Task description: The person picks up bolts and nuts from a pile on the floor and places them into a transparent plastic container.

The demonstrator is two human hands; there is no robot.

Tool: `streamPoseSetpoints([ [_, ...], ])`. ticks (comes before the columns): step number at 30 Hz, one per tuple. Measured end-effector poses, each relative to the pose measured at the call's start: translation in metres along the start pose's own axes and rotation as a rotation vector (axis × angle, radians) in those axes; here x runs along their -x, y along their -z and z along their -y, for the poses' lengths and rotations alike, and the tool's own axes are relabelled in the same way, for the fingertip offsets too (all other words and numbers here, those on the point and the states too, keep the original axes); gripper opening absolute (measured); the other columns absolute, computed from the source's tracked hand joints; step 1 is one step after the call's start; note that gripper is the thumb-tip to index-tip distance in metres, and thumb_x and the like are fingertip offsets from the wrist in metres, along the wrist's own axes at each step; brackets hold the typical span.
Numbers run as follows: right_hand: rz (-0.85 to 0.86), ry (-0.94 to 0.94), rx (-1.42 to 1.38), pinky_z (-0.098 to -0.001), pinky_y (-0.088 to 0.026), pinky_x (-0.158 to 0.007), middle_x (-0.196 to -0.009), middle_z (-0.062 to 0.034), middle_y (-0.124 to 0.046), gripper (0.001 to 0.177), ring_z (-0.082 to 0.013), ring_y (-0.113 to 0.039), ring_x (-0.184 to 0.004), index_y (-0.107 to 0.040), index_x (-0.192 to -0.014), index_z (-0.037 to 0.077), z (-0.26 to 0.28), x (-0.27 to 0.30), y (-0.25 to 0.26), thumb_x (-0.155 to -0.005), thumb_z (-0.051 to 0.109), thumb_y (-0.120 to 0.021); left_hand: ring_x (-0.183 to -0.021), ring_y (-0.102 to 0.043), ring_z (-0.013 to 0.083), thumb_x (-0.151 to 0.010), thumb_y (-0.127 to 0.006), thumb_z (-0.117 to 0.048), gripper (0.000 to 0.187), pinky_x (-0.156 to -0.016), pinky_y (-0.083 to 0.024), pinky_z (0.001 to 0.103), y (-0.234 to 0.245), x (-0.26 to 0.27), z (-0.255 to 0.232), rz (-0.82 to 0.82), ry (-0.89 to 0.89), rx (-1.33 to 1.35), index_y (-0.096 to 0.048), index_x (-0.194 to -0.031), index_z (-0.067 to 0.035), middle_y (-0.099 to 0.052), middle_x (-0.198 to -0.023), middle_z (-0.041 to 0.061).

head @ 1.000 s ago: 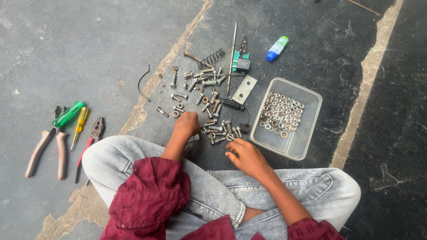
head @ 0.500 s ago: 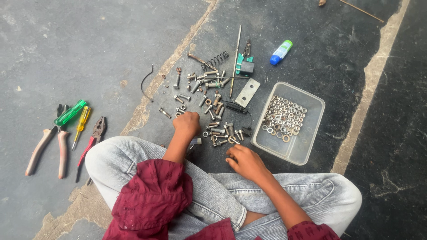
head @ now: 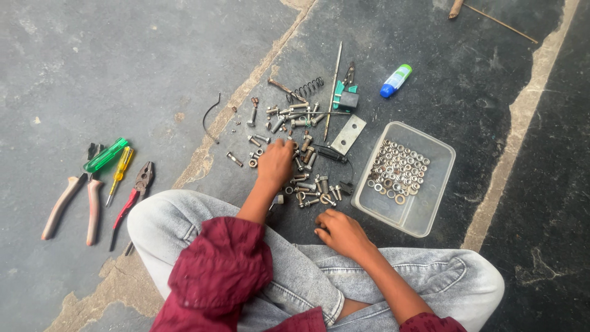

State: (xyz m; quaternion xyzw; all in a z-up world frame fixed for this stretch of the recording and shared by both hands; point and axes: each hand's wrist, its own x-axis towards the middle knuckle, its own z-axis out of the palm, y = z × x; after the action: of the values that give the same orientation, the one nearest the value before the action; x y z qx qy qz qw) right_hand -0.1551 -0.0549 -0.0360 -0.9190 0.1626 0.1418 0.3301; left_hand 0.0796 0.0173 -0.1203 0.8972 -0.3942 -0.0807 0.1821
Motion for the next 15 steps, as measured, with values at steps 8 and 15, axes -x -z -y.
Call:
streamPoseSetpoints([
  [8,-0.029,0.035,-0.004,-0.0417,-0.057,-0.079,-0.097,-0.0096,-0.071,0.022,-0.0294,-0.071,-0.092,-0.072,-0.103,0.005,-0.001,0.0,0.0,-0.085,0.019,-0.073,-0.098,-0.062,0.0318,-0.083,-0.064,-0.006,0.026,-0.071,-0.058,0.046,0.011,0.002,-0.007,-0.127,-0.124,-0.071,-0.067,-0.108,-0.014,-0.055,-0.109,0.011],
  [15,0.01,-0.02,0.003,-0.0403,-0.058,-0.079,-0.098,-0.0084,-0.071,0.023,-0.0272,-0.072,-0.091,-0.071,-0.105,0.005,0.002,0.0,0.001,-0.086,0.019,-0.073,-0.106,-0.062,0.0354,-0.084,-0.065,0.002,0.016,-0.076,-0.061,0.043,-0.016,-0.001,-0.001,0.003,-0.032,-0.048,-0.064,-0.1,0.0,-0.055,-0.115,0.016],
])
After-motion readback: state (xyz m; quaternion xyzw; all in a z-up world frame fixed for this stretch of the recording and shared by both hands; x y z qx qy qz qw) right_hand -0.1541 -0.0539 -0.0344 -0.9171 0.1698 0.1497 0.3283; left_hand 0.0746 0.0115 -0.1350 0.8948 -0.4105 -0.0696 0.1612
